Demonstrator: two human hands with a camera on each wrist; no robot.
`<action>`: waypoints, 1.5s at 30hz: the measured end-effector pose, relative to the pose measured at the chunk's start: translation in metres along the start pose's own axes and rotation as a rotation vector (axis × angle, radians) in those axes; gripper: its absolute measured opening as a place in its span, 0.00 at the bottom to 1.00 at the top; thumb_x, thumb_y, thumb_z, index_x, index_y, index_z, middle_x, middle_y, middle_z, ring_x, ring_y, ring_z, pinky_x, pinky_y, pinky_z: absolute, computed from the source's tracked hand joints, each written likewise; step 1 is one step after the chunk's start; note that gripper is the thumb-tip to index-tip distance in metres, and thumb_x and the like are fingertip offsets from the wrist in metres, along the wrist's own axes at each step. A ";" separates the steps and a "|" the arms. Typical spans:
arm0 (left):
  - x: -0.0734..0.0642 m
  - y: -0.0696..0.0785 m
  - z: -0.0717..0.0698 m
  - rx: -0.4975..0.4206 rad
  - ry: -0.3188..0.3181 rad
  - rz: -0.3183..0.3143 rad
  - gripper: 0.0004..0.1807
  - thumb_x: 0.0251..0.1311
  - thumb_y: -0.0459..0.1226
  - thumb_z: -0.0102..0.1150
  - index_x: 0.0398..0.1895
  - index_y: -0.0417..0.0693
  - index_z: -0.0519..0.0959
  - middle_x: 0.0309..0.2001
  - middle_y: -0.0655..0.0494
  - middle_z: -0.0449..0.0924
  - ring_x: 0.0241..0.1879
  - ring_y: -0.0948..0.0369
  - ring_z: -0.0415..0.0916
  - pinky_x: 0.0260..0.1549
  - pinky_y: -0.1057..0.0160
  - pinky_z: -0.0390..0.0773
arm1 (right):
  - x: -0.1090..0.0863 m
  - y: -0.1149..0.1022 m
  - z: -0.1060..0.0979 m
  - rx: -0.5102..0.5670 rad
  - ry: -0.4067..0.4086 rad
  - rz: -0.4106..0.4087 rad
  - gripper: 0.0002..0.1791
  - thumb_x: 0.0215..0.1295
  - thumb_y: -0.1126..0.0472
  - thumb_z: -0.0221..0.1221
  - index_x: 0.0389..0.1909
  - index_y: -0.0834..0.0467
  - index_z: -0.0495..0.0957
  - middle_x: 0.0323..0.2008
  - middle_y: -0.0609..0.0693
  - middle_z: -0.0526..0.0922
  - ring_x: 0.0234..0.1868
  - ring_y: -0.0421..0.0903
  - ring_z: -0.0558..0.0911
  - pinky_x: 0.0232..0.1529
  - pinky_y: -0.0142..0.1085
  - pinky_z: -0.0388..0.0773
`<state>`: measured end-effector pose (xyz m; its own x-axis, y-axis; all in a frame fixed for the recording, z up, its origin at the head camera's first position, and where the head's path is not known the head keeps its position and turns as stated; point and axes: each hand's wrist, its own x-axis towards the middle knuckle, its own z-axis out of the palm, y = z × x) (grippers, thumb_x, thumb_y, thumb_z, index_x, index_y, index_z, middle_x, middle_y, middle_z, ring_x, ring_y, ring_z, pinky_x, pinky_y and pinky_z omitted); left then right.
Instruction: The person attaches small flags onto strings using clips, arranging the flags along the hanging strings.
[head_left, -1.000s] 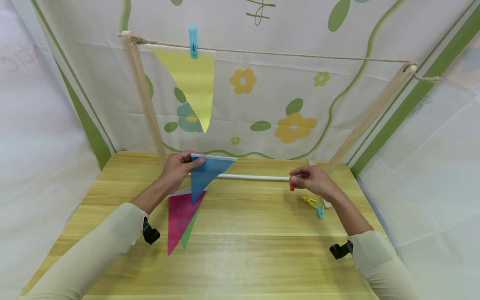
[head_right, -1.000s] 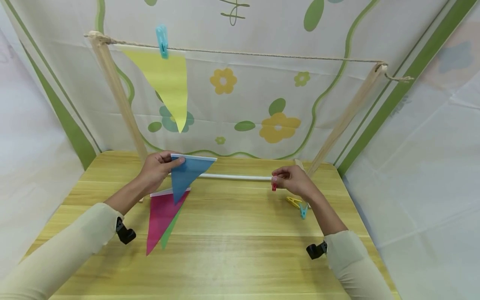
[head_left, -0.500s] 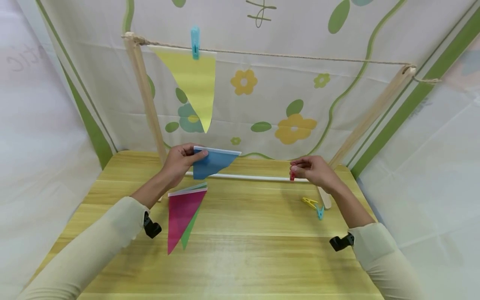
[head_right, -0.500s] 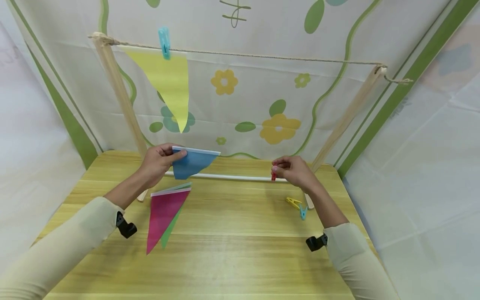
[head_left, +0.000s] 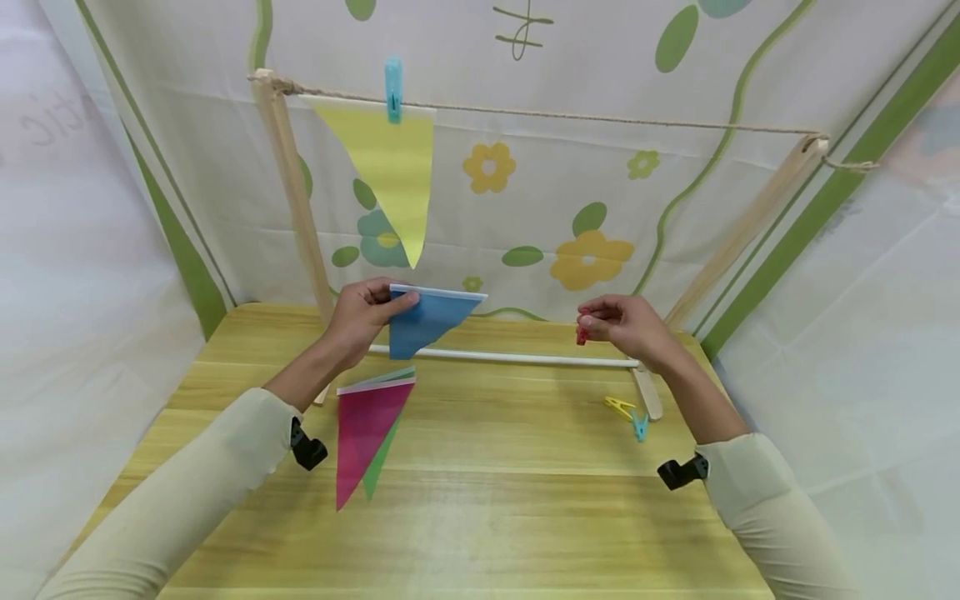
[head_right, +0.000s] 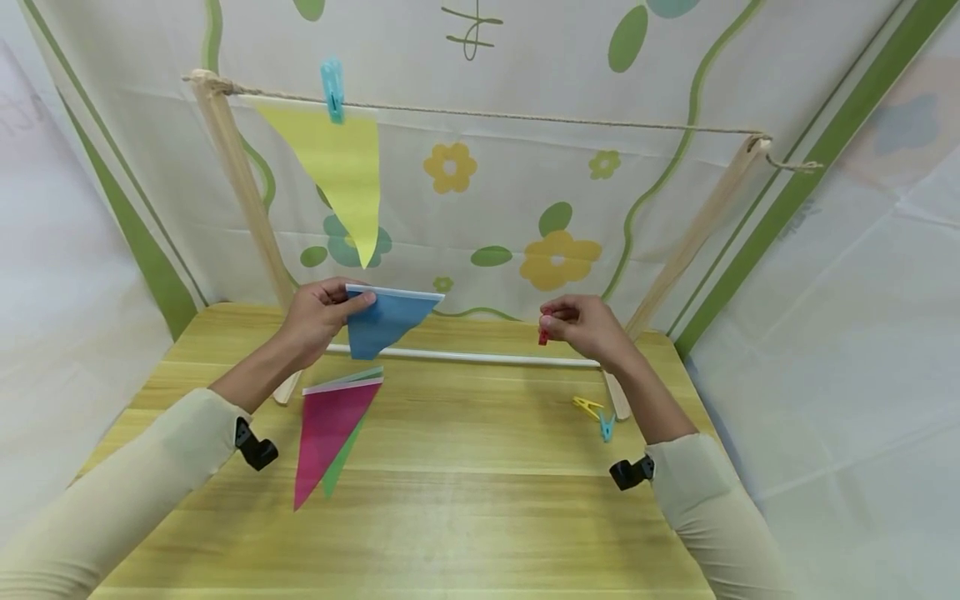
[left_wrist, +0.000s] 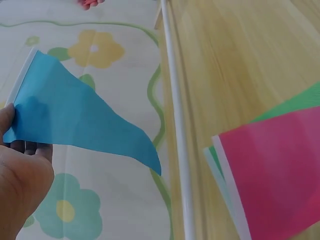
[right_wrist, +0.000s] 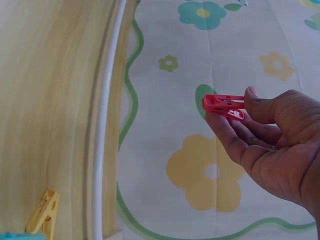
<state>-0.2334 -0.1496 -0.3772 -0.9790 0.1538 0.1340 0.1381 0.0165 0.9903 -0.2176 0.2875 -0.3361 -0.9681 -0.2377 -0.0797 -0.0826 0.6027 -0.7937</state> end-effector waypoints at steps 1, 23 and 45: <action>0.001 0.001 0.000 -0.007 0.001 0.008 0.15 0.79 0.36 0.70 0.60 0.35 0.88 0.42 0.68 0.91 0.49 0.64 0.86 0.53 0.70 0.85 | 0.000 -0.002 -0.001 -0.004 0.002 -0.005 0.22 0.88 0.58 0.61 0.71 0.68 0.80 0.62 0.68 0.88 0.60 0.56 0.92 0.57 0.31 0.91; 0.006 0.017 0.008 -0.056 0.014 0.047 0.13 0.80 0.34 0.69 0.60 0.35 0.88 0.44 0.65 0.90 0.51 0.62 0.85 0.55 0.69 0.87 | 0.009 -0.037 -0.009 -0.026 0.011 -0.085 0.23 0.88 0.57 0.61 0.70 0.70 0.81 0.60 0.69 0.90 0.52 0.45 0.93 0.53 0.27 0.90; 0.017 0.040 0.013 -0.094 0.030 0.078 0.07 0.76 0.35 0.73 0.36 0.53 0.90 0.29 0.63 0.84 0.40 0.61 0.77 0.42 0.68 0.81 | 0.013 -0.068 -0.020 -0.026 0.061 -0.092 0.20 0.88 0.57 0.61 0.68 0.67 0.83 0.58 0.66 0.91 0.50 0.42 0.94 0.53 0.28 0.91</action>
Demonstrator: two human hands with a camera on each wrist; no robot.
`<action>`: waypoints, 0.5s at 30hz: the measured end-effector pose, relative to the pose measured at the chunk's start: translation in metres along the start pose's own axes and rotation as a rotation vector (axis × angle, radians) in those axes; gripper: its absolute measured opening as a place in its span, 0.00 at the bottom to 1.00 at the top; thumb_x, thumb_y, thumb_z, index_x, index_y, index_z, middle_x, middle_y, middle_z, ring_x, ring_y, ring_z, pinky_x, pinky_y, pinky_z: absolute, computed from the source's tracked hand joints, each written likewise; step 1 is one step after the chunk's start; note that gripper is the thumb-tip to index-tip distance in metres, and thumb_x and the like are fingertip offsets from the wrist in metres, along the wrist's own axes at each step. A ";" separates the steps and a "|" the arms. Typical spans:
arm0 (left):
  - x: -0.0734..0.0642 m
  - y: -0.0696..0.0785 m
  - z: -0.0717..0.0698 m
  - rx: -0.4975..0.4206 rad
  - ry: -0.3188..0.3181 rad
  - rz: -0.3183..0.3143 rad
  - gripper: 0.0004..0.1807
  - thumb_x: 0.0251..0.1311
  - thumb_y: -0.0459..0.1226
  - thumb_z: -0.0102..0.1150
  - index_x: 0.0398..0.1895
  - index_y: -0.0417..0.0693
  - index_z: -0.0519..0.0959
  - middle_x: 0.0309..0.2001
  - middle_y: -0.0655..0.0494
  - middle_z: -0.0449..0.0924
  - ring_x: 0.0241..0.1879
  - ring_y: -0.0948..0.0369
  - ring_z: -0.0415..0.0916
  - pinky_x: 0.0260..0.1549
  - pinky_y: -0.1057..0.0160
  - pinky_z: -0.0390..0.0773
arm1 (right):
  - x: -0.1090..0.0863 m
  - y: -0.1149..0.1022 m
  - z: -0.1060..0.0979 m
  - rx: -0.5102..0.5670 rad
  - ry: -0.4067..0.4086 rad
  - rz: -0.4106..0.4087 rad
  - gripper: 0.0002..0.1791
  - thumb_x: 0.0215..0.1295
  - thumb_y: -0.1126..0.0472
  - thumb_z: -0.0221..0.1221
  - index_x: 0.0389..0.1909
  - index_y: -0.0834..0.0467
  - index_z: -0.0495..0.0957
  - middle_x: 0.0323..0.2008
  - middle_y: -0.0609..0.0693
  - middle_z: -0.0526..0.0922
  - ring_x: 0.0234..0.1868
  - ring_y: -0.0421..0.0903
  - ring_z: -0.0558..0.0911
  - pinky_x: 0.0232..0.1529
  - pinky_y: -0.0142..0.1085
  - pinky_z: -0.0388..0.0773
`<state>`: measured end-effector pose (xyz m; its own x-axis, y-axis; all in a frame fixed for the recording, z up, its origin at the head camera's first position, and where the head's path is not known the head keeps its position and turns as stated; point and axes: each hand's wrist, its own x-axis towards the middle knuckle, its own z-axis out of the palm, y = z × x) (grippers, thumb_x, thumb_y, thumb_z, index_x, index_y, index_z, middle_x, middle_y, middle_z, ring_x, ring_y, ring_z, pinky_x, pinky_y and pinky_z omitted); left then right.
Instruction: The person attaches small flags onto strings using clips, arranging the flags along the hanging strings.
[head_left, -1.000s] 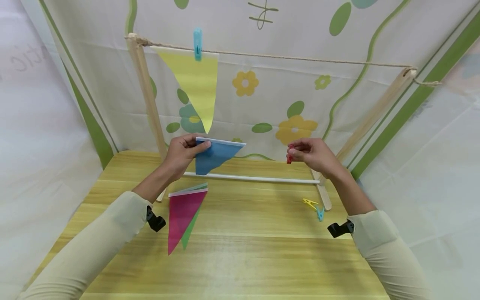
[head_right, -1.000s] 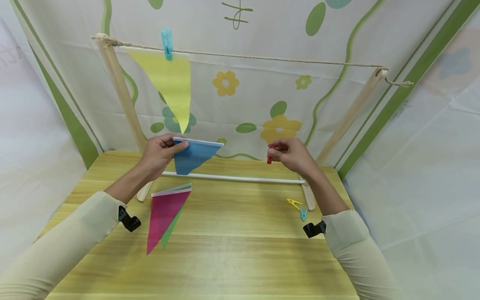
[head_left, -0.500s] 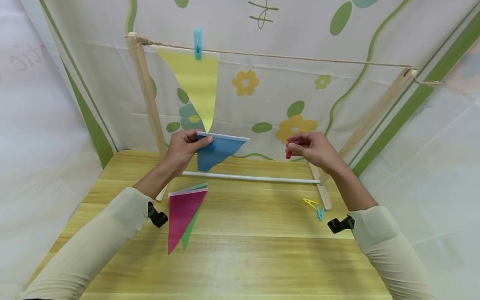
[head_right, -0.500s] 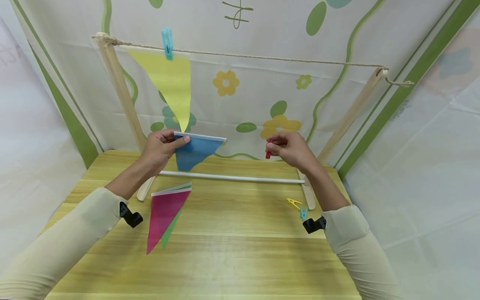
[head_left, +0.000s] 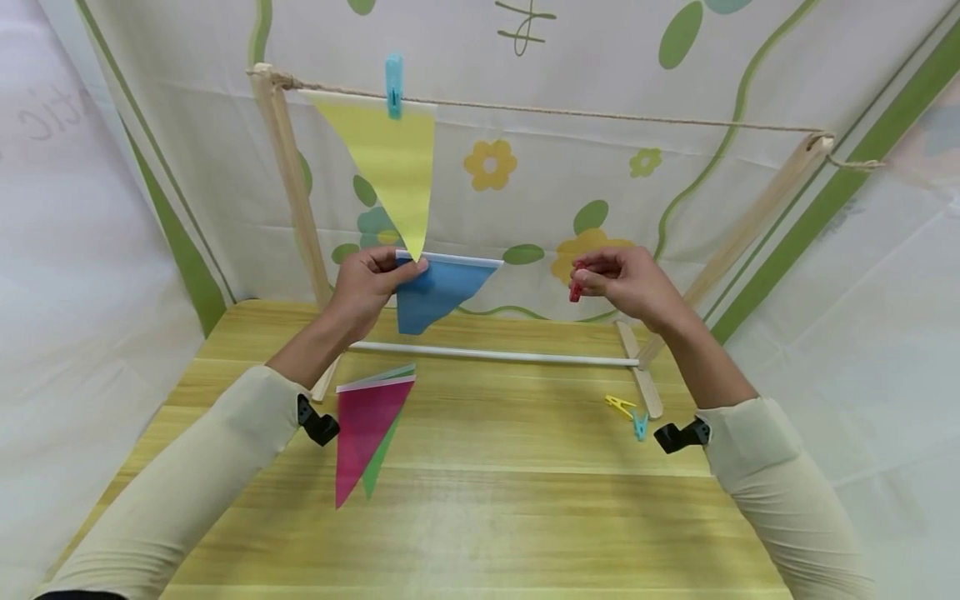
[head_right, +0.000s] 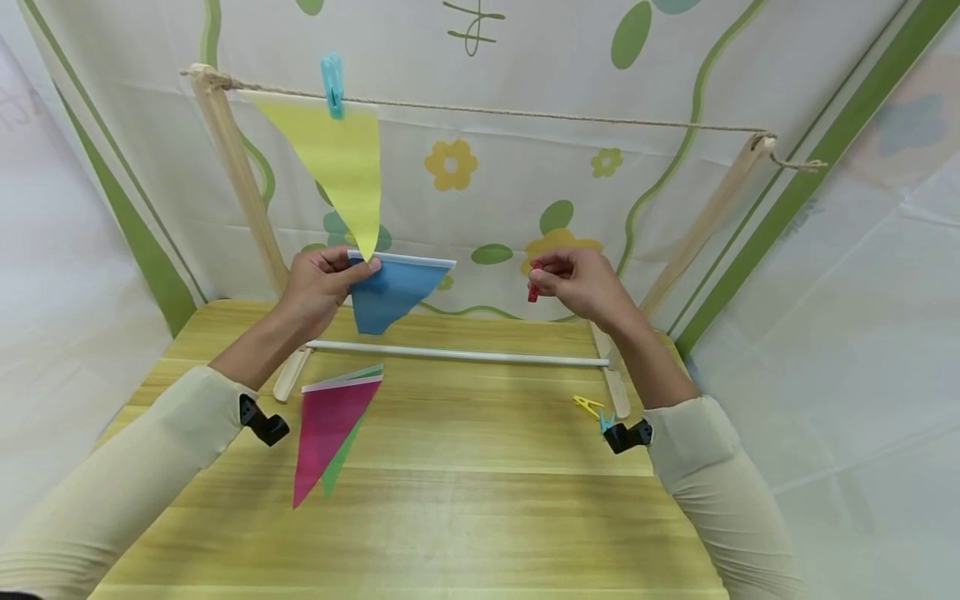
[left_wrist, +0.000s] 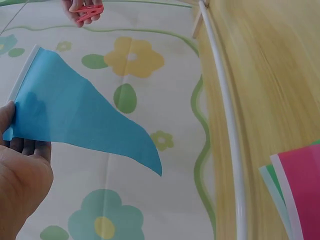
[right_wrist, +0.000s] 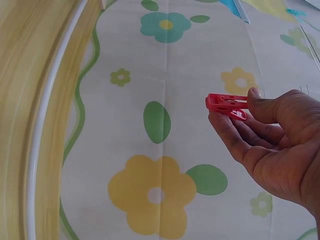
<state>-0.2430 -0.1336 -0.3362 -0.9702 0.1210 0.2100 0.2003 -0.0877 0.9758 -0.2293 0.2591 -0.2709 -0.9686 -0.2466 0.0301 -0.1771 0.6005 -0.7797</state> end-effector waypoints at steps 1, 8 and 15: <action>0.000 0.000 0.000 -0.001 0.000 0.000 0.06 0.76 0.36 0.74 0.36 0.52 0.90 0.29 0.63 0.84 0.40 0.61 0.77 0.42 0.68 0.81 | 0.001 -0.001 0.000 -0.003 0.001 -0.003 0.20 0.88 0.57 0.61 0.68 0.67 0.83 0.58 0.66 0.91 0.50 0.42 0.94 0.53 0.28 0.91; 0.000 0.007 0.003 -0.018 -0.005 0.000 0.03 0.76 0.35 0.73 0.41 0.50 0.92 0.33 0.62 0.88 0.44 0.60 0.82 0.46 0.67 0.84 | 0.005 -0.011 -0.002 -0.011 0.006 -0.022 0.19 0.88 0.57 0.61 0.67 0.67 0.84 0.58 0.66 0.91 0.48 0.41 0.93 0.52 0.27 0.91; 0.001 0.015 0.008 0.011 -0.037 0.031 0.04 0.77 0.34 0.71 0.45 0.53 0.93 0.40 0.65 0.92 0.51 0.60 0.89 0.55 0.65 0.89 | 0.006 -0.018 -0.003 -0.007 0.012 -0.027 0.20 0.88 0.58 0.61 0.68 0.67 0.83 0.58 0.66 0.90 0.46 0.37 0.93 0.51 0.26 0.90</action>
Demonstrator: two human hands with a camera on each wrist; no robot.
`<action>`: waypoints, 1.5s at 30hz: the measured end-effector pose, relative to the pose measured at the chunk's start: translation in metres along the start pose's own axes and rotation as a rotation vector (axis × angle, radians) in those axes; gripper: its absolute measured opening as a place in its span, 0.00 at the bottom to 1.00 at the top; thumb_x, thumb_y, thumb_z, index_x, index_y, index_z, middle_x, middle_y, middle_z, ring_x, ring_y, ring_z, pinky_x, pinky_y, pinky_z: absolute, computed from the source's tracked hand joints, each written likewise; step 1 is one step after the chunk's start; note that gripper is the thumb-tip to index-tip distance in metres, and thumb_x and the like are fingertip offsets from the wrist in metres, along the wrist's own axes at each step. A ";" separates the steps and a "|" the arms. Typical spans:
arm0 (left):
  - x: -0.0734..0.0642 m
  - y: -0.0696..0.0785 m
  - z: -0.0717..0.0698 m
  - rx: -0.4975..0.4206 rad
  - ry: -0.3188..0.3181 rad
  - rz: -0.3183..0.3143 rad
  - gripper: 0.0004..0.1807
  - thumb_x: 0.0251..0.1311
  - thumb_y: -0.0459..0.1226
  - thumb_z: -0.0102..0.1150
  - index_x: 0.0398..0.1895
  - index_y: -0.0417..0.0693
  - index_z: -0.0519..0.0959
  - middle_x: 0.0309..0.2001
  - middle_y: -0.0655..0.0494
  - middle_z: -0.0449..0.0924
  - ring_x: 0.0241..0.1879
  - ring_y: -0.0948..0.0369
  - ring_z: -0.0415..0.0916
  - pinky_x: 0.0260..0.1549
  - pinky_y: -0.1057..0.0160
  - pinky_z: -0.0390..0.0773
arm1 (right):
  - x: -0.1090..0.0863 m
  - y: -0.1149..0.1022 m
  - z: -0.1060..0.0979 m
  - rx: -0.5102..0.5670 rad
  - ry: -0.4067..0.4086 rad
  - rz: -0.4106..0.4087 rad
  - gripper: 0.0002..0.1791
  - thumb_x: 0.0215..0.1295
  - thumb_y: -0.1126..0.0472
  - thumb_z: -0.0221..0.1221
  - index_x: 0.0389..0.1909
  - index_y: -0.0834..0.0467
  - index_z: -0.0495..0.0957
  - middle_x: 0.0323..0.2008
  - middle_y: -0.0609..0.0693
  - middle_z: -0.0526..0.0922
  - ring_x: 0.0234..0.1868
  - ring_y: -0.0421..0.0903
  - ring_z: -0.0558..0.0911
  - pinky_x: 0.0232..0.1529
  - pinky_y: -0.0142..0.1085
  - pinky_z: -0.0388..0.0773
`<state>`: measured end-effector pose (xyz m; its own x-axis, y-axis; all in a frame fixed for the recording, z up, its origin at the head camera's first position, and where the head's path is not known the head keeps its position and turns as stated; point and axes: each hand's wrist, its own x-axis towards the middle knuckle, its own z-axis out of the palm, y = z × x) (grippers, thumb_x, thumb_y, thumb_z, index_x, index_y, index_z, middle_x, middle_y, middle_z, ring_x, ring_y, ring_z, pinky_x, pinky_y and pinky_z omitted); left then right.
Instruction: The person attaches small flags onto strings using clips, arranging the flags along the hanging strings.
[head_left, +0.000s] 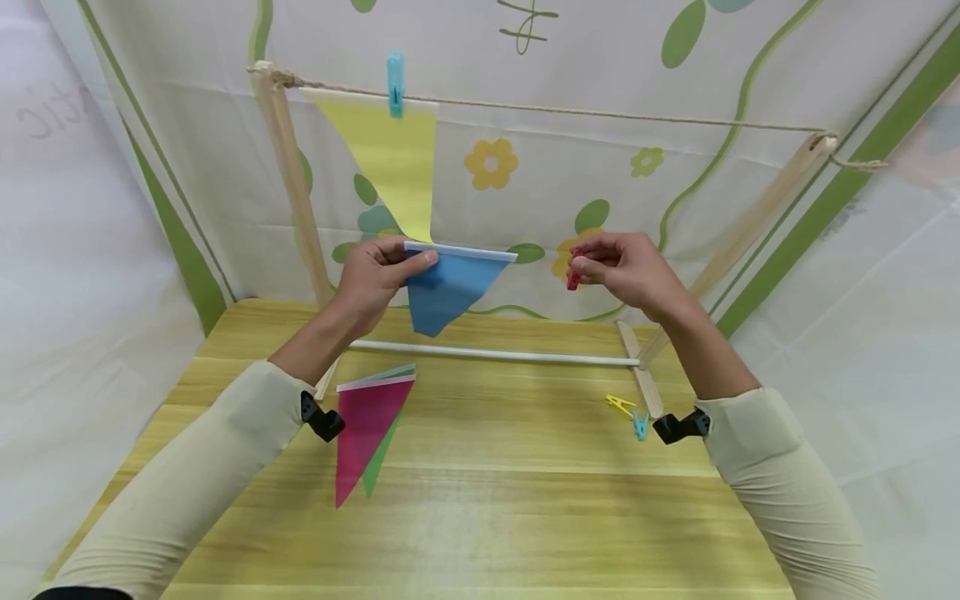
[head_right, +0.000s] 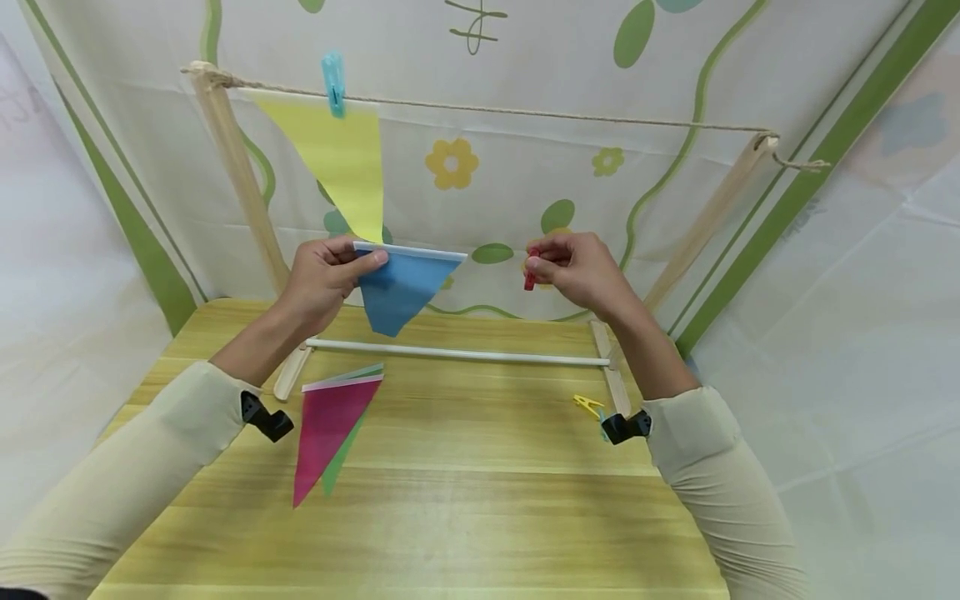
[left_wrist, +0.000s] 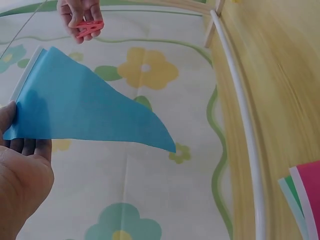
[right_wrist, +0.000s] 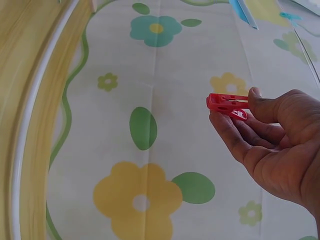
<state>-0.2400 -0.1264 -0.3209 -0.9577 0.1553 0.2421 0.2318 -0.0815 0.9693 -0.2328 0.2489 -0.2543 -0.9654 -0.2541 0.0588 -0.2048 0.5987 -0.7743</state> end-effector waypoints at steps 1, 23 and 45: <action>0.000 0.001 0.001 0.002 -0.002 0.006 0.04 0.78 0.34 0.71 0.47 0.51 0.93 0.40 0.65 0.92 0.52 0.60 0.89 0.56 0.64 0.89 | 0.000 -0.001 0.000 -0.001 0.002 -0.002 0.19 0.88 0.59 0.61 0.68 0.66 0.83 0.58 0.66 0.90 0.46 0.37 0.92 0.51 0.26 0.90; 0.008 0.022 0.026 -0.034 0.002 0.106 0.13 0.76 0.32 0.72 0.58 0.32 0.90 0.41 0.63 0.94 0.53 0.58 0.92 0.63 0.54 0.91 | 0.007 -0.030 -0.002 0.010 0.033 -0.088 0.19 0.86 0.58 0.64 0.67 0.67 0.85 0.56 0.65 0.91 0.46 0.37 0.93 0.51 0.25 0.90; 0.017 0.049 0.039 -0.056 0.027 0.115 0.15 0.76 0.34 0.72 0.59 0.34 0.89 0.43 0.62 0.94 0.54 0.57 0.92 0.65 0.50 0.90 | 0.009 -0.060 -0.018 0.019 0.093 -0.176 0.18 0.83 0.59 0.67 0.63 0.68 0.86 0.44 0.45 0.93 0.44 0.38 0.93 0.50 0.24 0.90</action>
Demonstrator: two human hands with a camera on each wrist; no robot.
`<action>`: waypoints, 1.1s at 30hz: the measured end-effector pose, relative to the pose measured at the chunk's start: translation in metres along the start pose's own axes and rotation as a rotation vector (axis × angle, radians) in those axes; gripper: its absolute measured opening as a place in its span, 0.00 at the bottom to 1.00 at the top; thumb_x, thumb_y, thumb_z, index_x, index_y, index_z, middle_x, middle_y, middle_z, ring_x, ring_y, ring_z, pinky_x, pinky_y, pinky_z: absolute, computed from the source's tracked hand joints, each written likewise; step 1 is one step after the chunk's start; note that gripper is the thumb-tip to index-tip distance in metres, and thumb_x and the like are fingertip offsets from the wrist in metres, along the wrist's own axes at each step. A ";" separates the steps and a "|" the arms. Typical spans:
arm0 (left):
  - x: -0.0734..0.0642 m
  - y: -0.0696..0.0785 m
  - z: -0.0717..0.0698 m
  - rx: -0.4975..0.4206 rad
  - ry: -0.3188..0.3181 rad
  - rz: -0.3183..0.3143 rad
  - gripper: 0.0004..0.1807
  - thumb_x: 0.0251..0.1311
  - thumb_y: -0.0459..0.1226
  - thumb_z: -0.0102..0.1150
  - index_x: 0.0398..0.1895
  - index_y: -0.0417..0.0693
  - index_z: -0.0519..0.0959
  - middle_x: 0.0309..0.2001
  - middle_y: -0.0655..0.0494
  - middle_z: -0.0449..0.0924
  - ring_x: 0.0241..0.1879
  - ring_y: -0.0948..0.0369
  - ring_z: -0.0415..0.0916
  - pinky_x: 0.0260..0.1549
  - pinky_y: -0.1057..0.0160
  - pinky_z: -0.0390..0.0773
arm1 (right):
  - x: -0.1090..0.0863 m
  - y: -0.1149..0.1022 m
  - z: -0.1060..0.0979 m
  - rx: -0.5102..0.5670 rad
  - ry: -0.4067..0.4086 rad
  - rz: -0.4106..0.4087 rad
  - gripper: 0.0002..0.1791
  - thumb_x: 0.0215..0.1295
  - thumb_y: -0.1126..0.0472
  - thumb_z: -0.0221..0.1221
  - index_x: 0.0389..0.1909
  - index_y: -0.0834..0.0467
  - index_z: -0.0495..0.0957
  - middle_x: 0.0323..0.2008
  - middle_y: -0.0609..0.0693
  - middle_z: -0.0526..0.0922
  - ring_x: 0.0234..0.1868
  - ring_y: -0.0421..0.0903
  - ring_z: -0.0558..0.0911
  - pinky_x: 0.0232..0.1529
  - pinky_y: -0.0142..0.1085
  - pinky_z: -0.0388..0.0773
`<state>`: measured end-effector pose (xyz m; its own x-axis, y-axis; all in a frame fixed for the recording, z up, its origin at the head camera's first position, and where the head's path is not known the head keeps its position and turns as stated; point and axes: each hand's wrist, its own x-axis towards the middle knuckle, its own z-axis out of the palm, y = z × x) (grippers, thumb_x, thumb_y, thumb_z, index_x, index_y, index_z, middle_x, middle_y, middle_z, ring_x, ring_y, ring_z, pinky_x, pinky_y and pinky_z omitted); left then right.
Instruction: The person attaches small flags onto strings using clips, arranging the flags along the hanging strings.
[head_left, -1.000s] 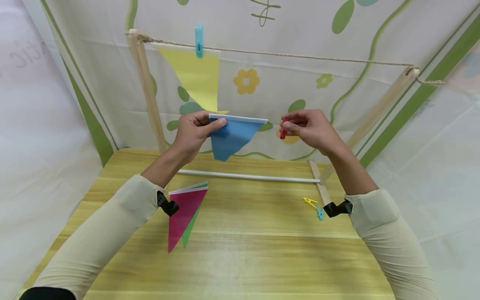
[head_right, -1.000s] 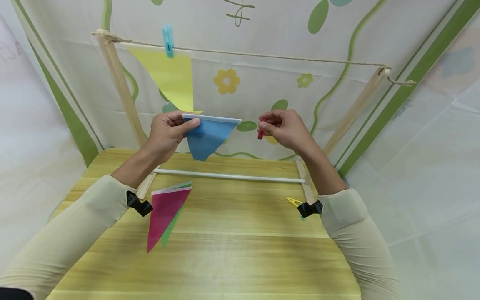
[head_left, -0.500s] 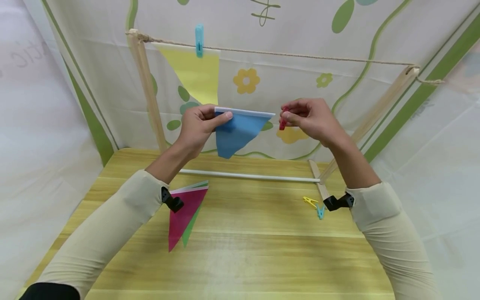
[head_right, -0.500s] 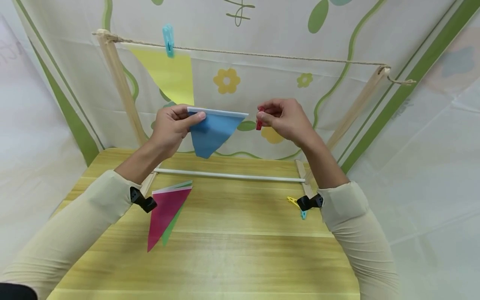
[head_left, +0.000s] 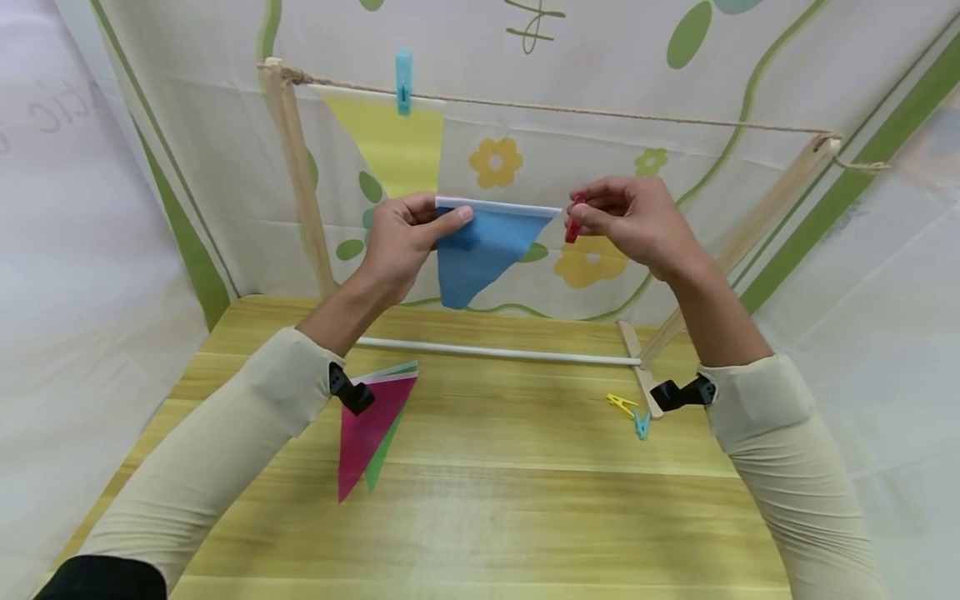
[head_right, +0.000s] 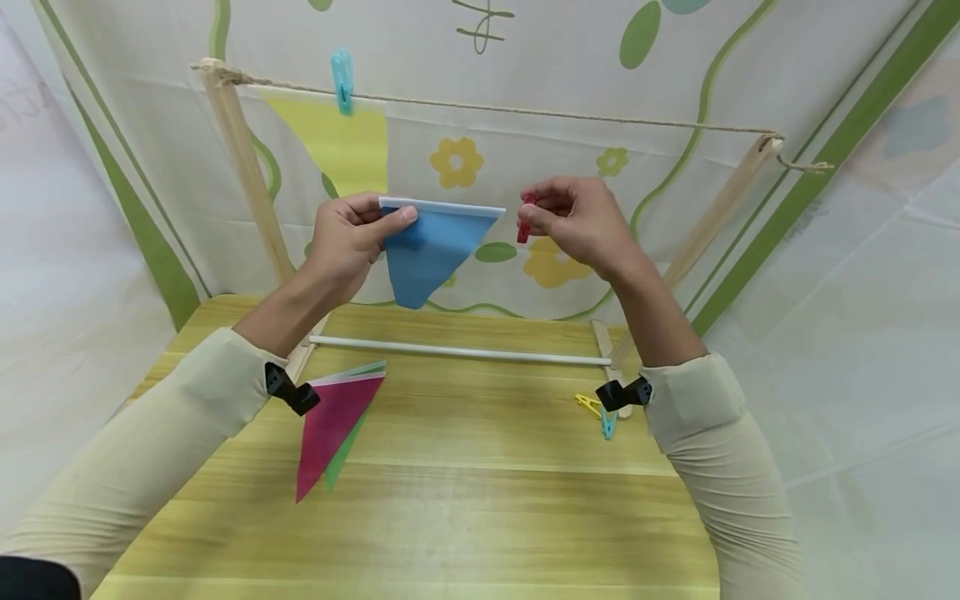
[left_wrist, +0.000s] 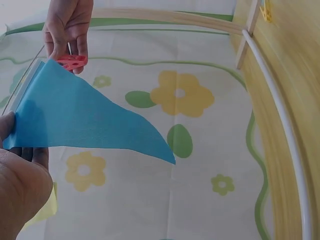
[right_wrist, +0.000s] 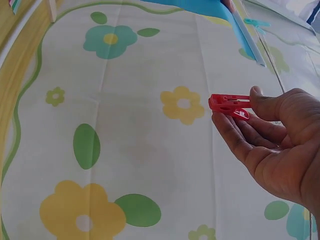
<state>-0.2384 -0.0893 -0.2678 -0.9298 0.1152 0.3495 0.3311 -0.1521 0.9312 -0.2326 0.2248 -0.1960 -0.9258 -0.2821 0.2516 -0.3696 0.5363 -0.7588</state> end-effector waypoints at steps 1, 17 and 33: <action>0.001 0.001 0.000 -0.004 0.000 0.004 0.15 0.77 0.33 0.72 0.59 0.33 0.89 0.43 0.62 0.94 0.54 0.57 0.92 0.65 0.50 0.90 | 0.000 -0.001 -0.001 0.002 0.004 -0.001 0.18 0.83 0.59 0.67 0.62 0.68 0.86 0.43 0.44 0.93 0.44 0.38 0.93 0.50 0.24 0.90; 0.015 0.012 -0.002 -0.070 0.029 0.022 0.15 0.76 0.33 0.71 0.60 0.32 0.89 0.44 0.59 0.95 0.54 0.55 0.92 0.71 0.46 0.86 | 0.003 -0.012 -0.011 0.017 0.047 -0.025 0.19 0.83 0.59 0.68 0.63 0.68 0.86 0.41 0.38 0.93 0.43 0.36 0.92 0.49 0.23 0.89; 0.031 0.018 0.000 -0.077 0.051 -0.026 0.15 0.75 0.35 0.74 0.59 0.36 0.90 0.50 0.50 0.94 0.60 0.49 0.90 0.73 0.45 0.84 | 0.011 -0.029 -0.015 0.028 0.061 -0.043 0.20 0.83 0.58 0.67 0.65 0.68 0.85 0.43 0.42 0.92 0.44 0.37 0.93 0.50 0.24 0.90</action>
<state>-0.2615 -0.0885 -0.2405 -0.9455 0.0704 0.3178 0.2953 -0.2253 0.9285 -0.2329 0.2179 -0.1623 -0.9124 -0.2547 0.3203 -0.4078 0.5022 -0.7625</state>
